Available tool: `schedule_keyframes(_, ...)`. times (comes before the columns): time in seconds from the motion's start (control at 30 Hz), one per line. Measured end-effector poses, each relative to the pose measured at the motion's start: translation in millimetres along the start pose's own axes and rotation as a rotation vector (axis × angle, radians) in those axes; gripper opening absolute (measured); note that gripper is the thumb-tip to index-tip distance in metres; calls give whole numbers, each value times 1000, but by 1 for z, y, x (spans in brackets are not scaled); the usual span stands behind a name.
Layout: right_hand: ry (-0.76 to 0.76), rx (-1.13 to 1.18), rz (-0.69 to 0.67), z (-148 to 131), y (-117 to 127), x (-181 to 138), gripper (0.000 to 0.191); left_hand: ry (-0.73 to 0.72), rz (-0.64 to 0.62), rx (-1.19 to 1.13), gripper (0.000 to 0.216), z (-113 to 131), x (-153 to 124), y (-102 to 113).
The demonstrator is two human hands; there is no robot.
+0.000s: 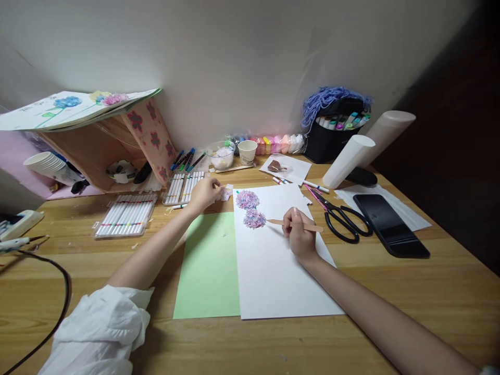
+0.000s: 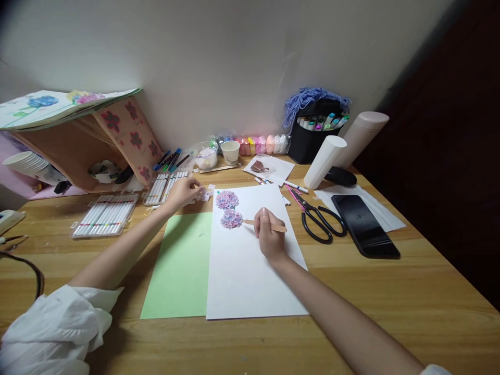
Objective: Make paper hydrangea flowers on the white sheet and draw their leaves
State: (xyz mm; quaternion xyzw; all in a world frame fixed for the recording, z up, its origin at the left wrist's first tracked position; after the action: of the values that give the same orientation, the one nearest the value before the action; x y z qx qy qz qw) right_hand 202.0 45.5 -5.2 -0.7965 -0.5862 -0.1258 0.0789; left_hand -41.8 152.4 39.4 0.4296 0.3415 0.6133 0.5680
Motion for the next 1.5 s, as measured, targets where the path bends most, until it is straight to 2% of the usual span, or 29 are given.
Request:
schedule_keyframes(0.13,3,-9,5,0,0,1,46,-94,153,4,21,8,-10,11)
schedule_keyframes(0.23,8,-24,8,1,0,1,46,-138,219,-165,22,15,-12,18)
schedule_keyframes(0.37,15,-29,16,0,0,0,47,35,54,-623,27,20,-19,7)
schedule_keyframes(0.43,16,-26,20,0,1,0,47,48,-26,-696,27,29,-31,-5)
schedule_keyframes(0.57,22,-25,22,-2,1,0,46,-57,-173,-610,25,50,-65,-31)
schedule_keyframes(0.73,53,-43,-6,-6,0,-2,47,-101,-224,-483,21,63,-85,-48)
schedule_keyframes(0.93,107,-119,-136,-10,-5,-5,46,-179,-169,-307,19,69,-86,-46)
schedule_keyframes(1.13,107,-199,-205,-12,-10,-5,42,-225,-142,-256,17,71,-86,-46)
schedule_keyframes(1.33,81,-236,-217,-11,-11,-4,43,-240,-118,-256,19,71,-87,-44)
schedule_keyframes(1.5,57,-225,-203,-10,-12,-4,44,-243,-95,-253,30,64,-103,-42)
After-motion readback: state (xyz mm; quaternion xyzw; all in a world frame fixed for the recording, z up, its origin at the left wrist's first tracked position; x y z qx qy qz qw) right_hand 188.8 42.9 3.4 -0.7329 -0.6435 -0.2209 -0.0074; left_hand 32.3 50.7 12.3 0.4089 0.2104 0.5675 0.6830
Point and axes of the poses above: each hand's wrist, its own x-axis towards the middle knuckle, its own y-axis out of the back of the hand, z = x × y, the point moved 5 cm from there along x, towards the middle knuckle, and after that the axes turned 5 degrees about z, right-handed, at the moved point
